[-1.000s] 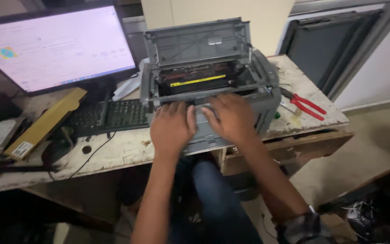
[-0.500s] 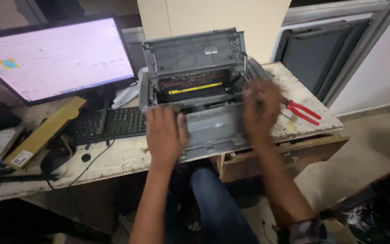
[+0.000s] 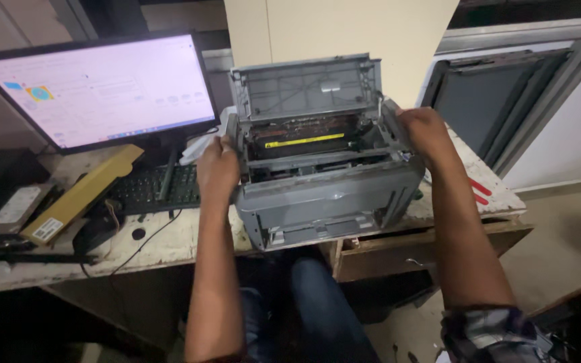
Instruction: The person disassembles a laser printer on a workbench. They open the top cover, remove the toner cartridge, and use a screwdriver to remove screws from the casing. The person then removes the front panel and continues to manipulate the internal components.
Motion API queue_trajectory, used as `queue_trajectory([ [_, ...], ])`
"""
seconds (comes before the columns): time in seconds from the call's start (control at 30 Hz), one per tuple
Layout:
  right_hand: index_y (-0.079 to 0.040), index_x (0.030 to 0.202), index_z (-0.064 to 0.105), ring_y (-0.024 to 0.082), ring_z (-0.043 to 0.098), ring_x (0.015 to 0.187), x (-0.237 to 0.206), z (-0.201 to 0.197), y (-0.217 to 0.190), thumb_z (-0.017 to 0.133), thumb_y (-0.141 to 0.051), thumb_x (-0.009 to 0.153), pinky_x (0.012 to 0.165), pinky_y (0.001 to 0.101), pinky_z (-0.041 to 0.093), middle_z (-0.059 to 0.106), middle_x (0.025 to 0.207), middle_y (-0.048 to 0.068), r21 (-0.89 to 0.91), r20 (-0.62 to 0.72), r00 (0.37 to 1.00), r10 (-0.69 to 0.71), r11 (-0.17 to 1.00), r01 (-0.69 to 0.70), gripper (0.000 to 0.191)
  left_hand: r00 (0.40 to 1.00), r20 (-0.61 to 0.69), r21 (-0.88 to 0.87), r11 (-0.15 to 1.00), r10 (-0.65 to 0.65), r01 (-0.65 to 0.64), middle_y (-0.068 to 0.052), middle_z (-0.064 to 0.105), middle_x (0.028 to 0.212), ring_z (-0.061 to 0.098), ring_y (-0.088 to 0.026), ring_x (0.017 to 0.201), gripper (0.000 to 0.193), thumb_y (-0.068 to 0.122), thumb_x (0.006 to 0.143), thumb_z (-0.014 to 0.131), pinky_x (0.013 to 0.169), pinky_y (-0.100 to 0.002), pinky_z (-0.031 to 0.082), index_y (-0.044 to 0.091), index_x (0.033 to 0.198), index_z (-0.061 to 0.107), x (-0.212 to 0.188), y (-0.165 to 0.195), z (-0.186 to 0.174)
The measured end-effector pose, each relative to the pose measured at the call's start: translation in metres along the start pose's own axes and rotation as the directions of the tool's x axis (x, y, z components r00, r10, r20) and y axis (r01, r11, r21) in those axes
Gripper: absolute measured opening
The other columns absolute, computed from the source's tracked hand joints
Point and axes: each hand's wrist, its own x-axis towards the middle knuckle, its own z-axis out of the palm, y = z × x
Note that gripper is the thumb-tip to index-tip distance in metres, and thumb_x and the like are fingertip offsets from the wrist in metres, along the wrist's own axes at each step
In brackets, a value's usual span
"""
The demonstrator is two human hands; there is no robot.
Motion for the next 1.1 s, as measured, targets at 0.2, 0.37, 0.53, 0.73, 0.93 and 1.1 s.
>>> queue_trajectory([
  [0.2, 0.004, 0.086, 0.071, 0.01, 0.047, 0.067, 0.0, 0.004, 0.015, 0.069, -0.027, 0.106, 0.06, 0.0306, 0.037, 0.057, 0.073, -0.001, 0.097, -0.066, 0.993, -0.098, 0.99, 0.104, 0.036, 1.0, 0.017, -0.135, 0.991, -0.01, 0.012, -0.029, 0.068, 0.101, 0.063, -0.05, 0.103, 0.036, 0.03, 0.107, 0.042, 0.087, -0.056, 0.046, 0.0, 0.105, 0.063, -0.008, -0.007, 0.009],
  [0.37, -0.001, 0.122, 0.069, 0.017, 0.067, 0.075, 0.003, 0.007, 0.004, 0.054, 0.003, 0.084, 0.066, 0.0335, 0.051, 0.071, 0.089, 0.006, -0.104, -0.084, 0.971, -0.223, 0.971, 0.214, 0.042, 0.998, -0.026, -0.181, 0.982, 0.052, -0.055, -0.031, 0.067, 0.101, 0.061, -0.052, 0.101, 0.032, 0.027, 0.106, 0.043, 0.082, -0.056, 0.046, 0.0, 0.11, 0.059, -0.011, 0.0, 0.007],
  [0.53, -0.003, 0.144, 0.062, 0.032, 0.066, 0.11, -0.018, 0.014, -0.009, 0.063, 0.011, 0.087, 0.094, 0.0379, 0.051, 0.07, 0.12, 0.021, -0.395, -0.013, 0.786, -0.618, 0.726, 0.563, 0.059, 1.0, -0.005, -0.178, 0.984, 0.015, -0.015, -0.031, 0.066, 0.101, 0.061, -0.053, 0.101, 0.036, 0.031, 0.109, 0.042, 0.084, -0.056, 0.046, 0.0, 0.105, 0.059, -0.012, -0.002, 0.011],
  [0.73, -0.007, 0.131, 0.071, 0.025, 0.07, 0.12, -0.035, 0.011, -0.018, 0.049, 0.018, 0.072, 0.102, 0.0308, 0.051, 0.074, 0.126, 0.014, -0.019, 0.015, 0.869, -0.494, 0.869, 0.494, 0.068, 1.0, -0.02, -0.171, 0.985, -0.019, 0.015, -0.029, 0.068, 0.107, 0.061, -0.051, 0.104, 0.036, 0.033, 0.107, 0.046, 0.085, -0.056, 0.045, 0.003, 0.113, 0.064, -0.019, -0.007, 0.01],
  [0.93, -0.01, 0.126, 0.076, 0.024, 0.071, 0.109, -0.046, 0.009, -0.023, 0.063, 0.017, 0.073, 0.095, 0.0309, 0.054, 0.072, 0.117, 0.016, -0.182, -0.103, 0.888, -0.447, 0.886, 0.425, 0.061, 0.994, -0.093, -0.281, 0.959, -0.058, 0.03, -0.021, 0.07, 0.088, 0.069, -0.04, 0.083, 0.036, 0.034, 0.102, 0.051, 0.076, -0.047, 0.05, 0.006, 0.117, 0.067, -0.032, 0.004, -0.002],
  [1.1, -0.009, 0.128, 0.075, 0.023, 0.073, 0.111, -0.051, 0.009, -0.025, 0.07, 0.01, 0.084, 0.099, 0.0313, 0.055, 0.074, 0.118, 0.014, -0.133, -0.136, 0.831, -0.539, 0.842, 0.523, 0.048, 0.99, -0.14, -0.345, 0.938, -0.016, -0.034, -0.017, 0.065, 0.079, 0.064, -0.031, 0.072, 0.028, 0.028, 0.104, 0.054, 0.071, -0.04, 0.049, 0.003, 0.11, 0.065, -0.05, 0.009, -0.011],
])
